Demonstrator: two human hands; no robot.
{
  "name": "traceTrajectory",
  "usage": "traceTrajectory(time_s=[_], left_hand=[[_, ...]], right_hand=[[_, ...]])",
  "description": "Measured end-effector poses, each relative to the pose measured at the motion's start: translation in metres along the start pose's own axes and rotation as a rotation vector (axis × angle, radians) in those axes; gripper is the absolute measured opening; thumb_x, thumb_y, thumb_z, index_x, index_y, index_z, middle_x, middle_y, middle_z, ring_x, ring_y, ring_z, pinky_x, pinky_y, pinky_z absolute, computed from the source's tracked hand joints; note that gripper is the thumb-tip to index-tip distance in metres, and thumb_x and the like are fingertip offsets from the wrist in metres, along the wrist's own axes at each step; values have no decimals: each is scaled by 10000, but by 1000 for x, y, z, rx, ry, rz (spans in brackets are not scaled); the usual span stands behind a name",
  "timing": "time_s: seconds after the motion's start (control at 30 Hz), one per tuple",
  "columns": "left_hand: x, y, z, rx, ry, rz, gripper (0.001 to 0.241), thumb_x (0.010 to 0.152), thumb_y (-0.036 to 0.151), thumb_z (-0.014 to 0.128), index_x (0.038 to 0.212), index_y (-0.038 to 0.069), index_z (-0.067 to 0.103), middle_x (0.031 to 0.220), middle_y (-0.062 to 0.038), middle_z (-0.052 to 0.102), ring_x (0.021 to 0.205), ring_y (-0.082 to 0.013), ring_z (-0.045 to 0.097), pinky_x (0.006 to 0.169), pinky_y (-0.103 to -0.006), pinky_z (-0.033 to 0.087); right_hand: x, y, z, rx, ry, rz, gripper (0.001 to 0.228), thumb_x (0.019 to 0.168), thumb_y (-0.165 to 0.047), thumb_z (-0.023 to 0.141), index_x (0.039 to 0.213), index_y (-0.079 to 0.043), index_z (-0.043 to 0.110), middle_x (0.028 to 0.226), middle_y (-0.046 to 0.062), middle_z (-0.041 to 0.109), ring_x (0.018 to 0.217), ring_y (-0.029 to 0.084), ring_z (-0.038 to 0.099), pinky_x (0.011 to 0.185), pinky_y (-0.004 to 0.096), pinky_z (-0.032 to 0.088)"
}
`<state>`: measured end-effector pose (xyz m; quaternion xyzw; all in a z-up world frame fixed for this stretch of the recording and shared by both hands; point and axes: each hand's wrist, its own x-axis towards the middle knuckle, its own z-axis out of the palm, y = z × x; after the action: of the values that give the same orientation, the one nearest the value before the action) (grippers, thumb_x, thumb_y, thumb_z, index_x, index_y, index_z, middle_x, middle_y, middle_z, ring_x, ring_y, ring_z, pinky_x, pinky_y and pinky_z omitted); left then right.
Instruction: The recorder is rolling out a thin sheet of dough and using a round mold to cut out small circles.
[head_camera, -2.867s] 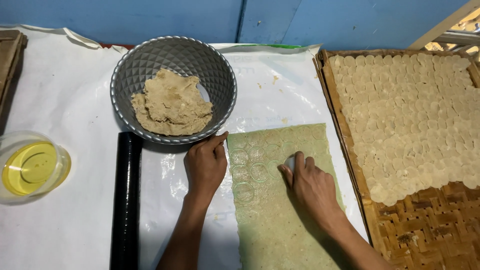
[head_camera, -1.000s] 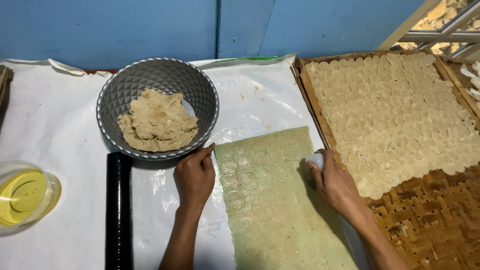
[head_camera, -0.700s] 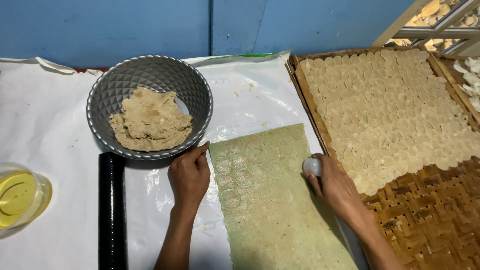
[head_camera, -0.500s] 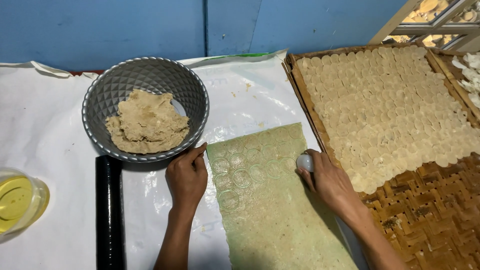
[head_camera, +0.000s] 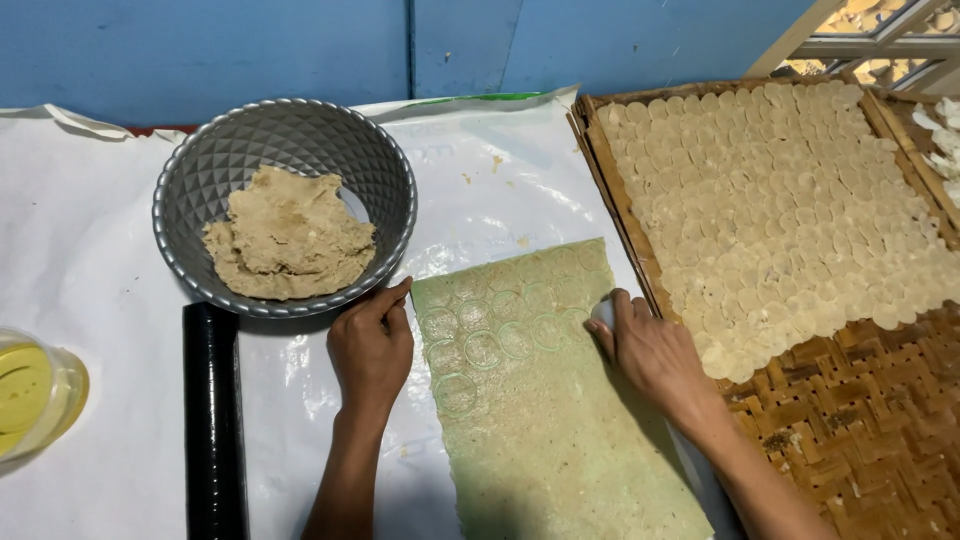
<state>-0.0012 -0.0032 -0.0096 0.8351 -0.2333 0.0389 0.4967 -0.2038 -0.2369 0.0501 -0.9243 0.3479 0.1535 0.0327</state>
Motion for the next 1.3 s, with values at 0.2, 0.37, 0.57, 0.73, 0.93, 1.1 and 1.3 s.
traceTrajectory(time_s=[0.2, 0.37, 0.57, 0.73, 0.93, 1.1, 1.3], left_hand=[[-1, -4, 1, -3, -9, -14, 395, 850, 38, 577, 1100, 206, 834, 873, -78, 798, 882, -318, 748, 799, -442, 584], [-1, -5, 0, -13, -24, -32, 400, 853, 48, 570, 1115, 204, 829, 889, -76, 800, 898, -314, 746, 815, -444, 583], [-1, -3, 0, -31, -36, -54, 398, 849, 54, 565, 1111, 196, 827, 893, -67, 802, 902, -310, 746, 816, -449, 583], [0, 6, -5, -54, -17, -57, 390, 846, 66, 573, 1108, 204, 826, 895, -58, 798, 916, -294, 746, 811, -437, 589], [-1, 18, -18, -120, -17, -129, 387, 844, 53, 561, 1123, 145, 813, 909, -76, 812, 939, -289, 763, 829, -419, 600], [2, 23, -27, -262, -64, -237, 384, 791, 36, 598, 1085, 126, 827, 886, -68, 825, 918, -255, 783, 819, -368, 615], [5, 28, -29, -351, -131, -290, 425, 790, 17, 576, 1145, 79, 802, 1028, -94, 821, 981, -260, 772, 817, -343, 616]], right_hand=[[-3, -3, -1, -33, 12, -1, 456, 1065, -431, 296, 1314, -82, 450, 960, 178, 684, 725, 362, 768, 651, 476, 592], [-6, -4, -11, 251, 27, 113, 484, 1051, -469, 331, 1302, -68, 433, 982, 282, 701, 884, 520, 735, 779, 613, 538], [-4, 0, -24, 487, 219, 212, 495, 1078, -493, 296, 1261, -54, 430, 927, 364, 688, 917, 593, 676, 804, 658, 475], [6, -20, -35, 575, 233, 177, 536, 1072, -521, 309, 1239, -36, 464, 940, 393, 678, 1004, 603, 645, 856, 661, 458], [7, -41, -51, 748, 213, 173, 561, 1065, -544, 326, 1196, -33, 518, 968, 431, 655, 1074, 621, 593, 876, 668, 422], [17, -33, -40, 879, 287, 220, 615, 1091, -519, 304, 1190, 41, 540, 1073, 479, 593, 1157, 639, 534, 928, 672, 396], [31, -47, -44, 1027, 396, 156, 610, 1134, -485, 280, 1092, 42, 583, 916, 340, 615, 946, 454, 618, 830, 590, 466]])
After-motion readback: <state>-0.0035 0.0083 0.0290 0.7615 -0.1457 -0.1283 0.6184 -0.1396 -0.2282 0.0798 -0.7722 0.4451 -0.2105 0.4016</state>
